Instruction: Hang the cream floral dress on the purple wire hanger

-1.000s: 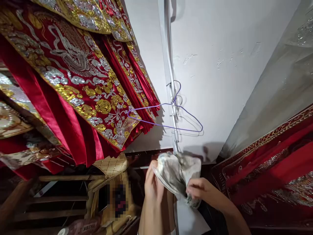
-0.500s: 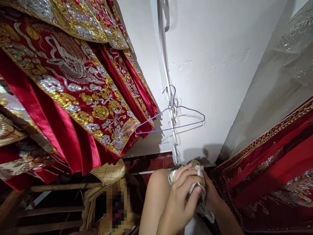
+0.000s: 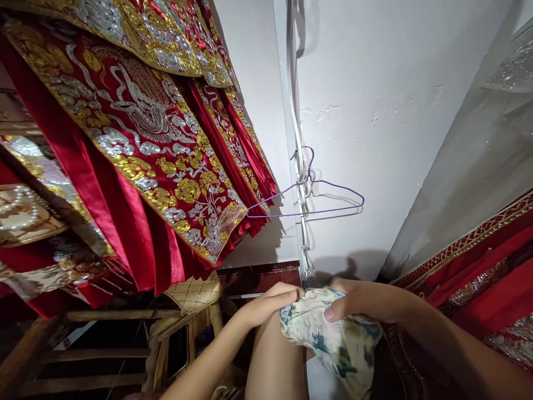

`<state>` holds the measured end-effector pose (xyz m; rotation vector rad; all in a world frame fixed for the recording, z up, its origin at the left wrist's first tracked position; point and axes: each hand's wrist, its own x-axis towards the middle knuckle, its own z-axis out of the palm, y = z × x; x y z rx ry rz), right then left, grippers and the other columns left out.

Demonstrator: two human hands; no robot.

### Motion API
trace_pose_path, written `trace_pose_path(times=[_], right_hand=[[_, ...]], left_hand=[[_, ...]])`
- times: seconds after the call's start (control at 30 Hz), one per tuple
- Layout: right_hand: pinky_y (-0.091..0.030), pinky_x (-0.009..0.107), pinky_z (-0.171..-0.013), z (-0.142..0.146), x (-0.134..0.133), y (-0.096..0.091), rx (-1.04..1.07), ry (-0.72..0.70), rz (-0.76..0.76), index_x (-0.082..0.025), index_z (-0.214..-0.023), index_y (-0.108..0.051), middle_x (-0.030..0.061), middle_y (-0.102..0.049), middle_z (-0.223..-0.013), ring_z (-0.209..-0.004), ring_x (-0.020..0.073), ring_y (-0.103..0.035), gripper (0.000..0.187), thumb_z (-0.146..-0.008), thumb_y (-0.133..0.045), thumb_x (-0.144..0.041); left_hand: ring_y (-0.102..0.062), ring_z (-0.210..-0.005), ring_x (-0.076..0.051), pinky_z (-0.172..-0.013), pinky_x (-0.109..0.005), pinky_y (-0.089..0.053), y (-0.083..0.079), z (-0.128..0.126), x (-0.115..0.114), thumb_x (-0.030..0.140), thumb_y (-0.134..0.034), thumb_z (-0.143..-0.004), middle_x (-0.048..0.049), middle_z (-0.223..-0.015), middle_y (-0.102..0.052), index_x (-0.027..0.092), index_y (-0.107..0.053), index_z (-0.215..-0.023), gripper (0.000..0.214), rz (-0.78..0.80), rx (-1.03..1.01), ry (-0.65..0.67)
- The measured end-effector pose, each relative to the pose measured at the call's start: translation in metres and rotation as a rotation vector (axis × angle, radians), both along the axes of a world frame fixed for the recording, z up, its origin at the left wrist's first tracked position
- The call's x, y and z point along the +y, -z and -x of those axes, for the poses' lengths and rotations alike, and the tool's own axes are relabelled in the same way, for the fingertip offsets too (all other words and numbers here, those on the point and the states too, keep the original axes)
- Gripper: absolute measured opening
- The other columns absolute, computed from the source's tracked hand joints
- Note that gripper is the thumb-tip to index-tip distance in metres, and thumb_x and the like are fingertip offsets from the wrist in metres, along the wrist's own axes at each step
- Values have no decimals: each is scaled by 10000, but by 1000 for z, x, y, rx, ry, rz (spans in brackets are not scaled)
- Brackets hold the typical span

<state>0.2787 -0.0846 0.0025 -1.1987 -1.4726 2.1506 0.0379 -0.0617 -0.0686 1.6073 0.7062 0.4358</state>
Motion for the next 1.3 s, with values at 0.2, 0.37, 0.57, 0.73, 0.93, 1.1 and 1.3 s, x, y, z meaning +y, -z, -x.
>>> trace_pose_path(times=[0.2,0.37,0.57,0.73,0.93,1.1,1.3], right_hand=[[-374,255,-526,-12,16,-22,-38,118,-635,-177,-607,-615,-7,-564,-583,-565,138,-501,320,-785,-696,-429],[-438,288,-530,-34,29,-38,-131,493,-936,-209,-684,-681,46,-659,-675,-625,208,-597,151,-727,-693,-353],[-495,413,-971,-47,89,6,-166,767,-1081,-231,-1098,-724,88,-724,-1172,-1139,314,-651,336,-778,-650,-300],[-357,450,-1177,-20,144,53,-22,610,-933,-254,-1316,-671,96,-607,-1469,-1403,305,-499,506,-822,-629,-351],[-499,423,-969,-10,163,91,107,619,-945,-178,-953,-749,92,-780,-1015,-1011,279,-681,307,-722,-566,-265],[-523,353,-811,-25,153,101,103,725,-987,-177,-1291,-648,74,-766,-981,-871,237,-679,572,-723,-591,-210],[-494,326,-905,0,163,79,39,719,-988,-205,-1198,-696,78,-736,-1152,-1058,238,-653,494,-742,-511,-245]], left_hand=[[-513,-692,-144,-647,-226,-434,-17,22,2,525,-700,-855,11,-728,-600,156,-697,-811,372,-289,298,241],[-606,-856,-203,-847,-289,-474,-19,50,30,445,-691,-879,-54,-882,-681,173,-712,-771,293,-595,329,6],[-514,-725,-170,-709,-276,-431,-31,47,19,529,-732,-823,-11,-711,-546,150,-632,-727,403,-440,55,-408],[-411,-639,-109,-593,-222,-357,-50,24,-21,534,-724,-829,28,-722,-457,176,-534,-844,406,-318,-110,-477],[-397,-547,-143,-607,-282,-324,-54,49,-11,376,-514,-952,23,-569,-423,217,-468,-659,338,-1015,498,-233],[-571,-575,-179,-567,-279,-313,-38,62,5,430,-470,-1004,-33,-623,-618,210,-629,-741,378,-986,900,-121],[-664,-626,-253,-620,-310,-406,-36,56,24,363,-529,-968,-123,-682,-700,171,-690,-670,389,-910,1181,-90]])
